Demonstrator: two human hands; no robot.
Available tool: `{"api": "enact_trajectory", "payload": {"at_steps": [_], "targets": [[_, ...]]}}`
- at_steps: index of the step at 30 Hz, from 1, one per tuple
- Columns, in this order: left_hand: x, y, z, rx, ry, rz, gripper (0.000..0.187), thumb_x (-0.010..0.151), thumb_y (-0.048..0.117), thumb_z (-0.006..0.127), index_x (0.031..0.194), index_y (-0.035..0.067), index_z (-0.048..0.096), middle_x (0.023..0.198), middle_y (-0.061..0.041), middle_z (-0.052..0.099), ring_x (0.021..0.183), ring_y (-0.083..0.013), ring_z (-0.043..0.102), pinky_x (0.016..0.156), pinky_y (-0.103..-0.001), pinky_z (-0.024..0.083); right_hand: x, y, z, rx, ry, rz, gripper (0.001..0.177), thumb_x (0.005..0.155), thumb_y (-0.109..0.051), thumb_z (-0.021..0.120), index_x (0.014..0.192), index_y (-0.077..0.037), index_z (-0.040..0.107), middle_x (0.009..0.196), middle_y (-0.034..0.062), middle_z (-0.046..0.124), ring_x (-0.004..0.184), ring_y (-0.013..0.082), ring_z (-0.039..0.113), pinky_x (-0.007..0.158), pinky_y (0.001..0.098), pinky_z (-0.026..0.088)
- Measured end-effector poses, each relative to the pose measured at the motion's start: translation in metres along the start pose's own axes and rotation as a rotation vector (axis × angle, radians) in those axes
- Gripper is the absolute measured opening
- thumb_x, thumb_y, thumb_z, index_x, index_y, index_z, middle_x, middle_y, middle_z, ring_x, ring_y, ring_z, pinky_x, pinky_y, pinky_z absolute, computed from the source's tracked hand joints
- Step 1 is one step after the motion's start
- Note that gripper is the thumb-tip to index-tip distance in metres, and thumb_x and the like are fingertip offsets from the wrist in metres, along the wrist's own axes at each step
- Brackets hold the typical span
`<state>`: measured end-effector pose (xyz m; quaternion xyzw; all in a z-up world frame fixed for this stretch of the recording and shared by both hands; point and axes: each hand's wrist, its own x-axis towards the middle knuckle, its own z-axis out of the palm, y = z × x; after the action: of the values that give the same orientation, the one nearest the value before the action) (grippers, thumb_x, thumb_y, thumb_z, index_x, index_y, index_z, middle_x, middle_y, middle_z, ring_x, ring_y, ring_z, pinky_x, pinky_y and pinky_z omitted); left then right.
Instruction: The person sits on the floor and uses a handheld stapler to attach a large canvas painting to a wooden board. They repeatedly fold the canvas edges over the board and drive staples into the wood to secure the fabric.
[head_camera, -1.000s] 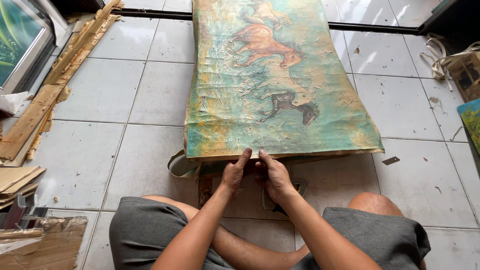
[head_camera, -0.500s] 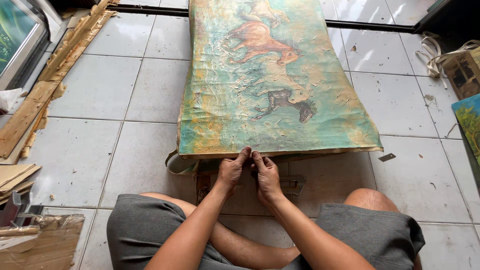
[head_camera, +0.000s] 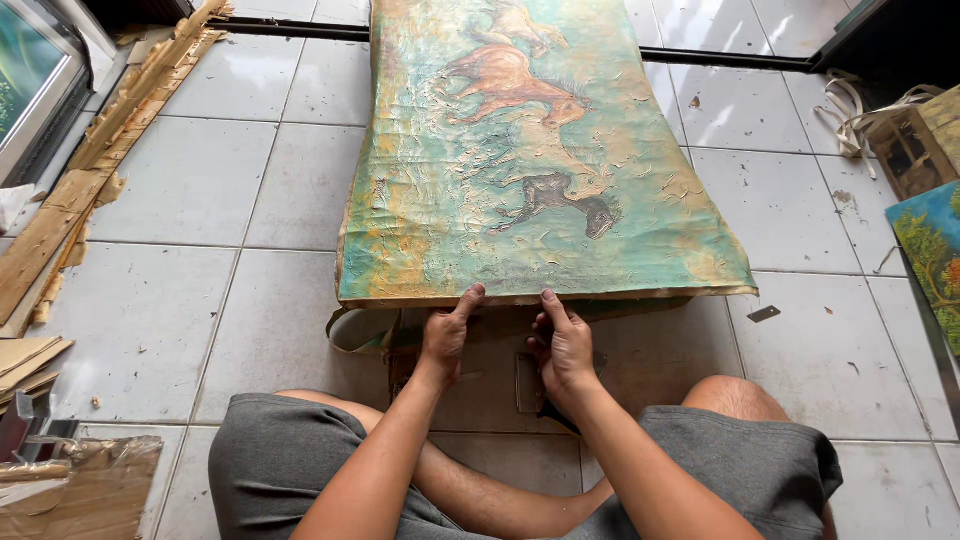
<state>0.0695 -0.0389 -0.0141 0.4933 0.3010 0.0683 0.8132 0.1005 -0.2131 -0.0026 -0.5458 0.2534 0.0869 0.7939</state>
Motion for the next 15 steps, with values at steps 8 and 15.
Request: {"api": "enact_trajectory", "payload": {"at_steps": [8,15], "targets": [[-0.025,0.023,0.015,0.069,-0.064,-0.124,0.073,0.091,0.047,0.097,0.138,-0.005,0.080,0.143,-0.028,0.076,0.143,-0.0321,0.065,0.121,-0.054,0.050,-0.039,-0.008,0.029,-0.028,-0.154,0.173,0.037,0.095,-0.047,0.094,0.093,-0.016,0.074,0.083,0.0018,0.079,0.078,0.0178,0.075,0.065,0.0351,0.063],[-0.010,-0.004,0.006,0.093,-0.085,-0.158,0.072,0.090,0.046,0.098,0.138,-0.004,0.080,0.144,-0.028,0.076,0.141,-0.0322,0.067,0.121,-0.055,0.051,-0.022,0.010,0.027,-0.016,-0.189,0.157,0.038,0.093,-0.043,0.098,0.096,-0.018,0.069,0.081,-0.0003,0.076,0.080,0.0165,0.073,0.071,0.0357,0.062]]}}
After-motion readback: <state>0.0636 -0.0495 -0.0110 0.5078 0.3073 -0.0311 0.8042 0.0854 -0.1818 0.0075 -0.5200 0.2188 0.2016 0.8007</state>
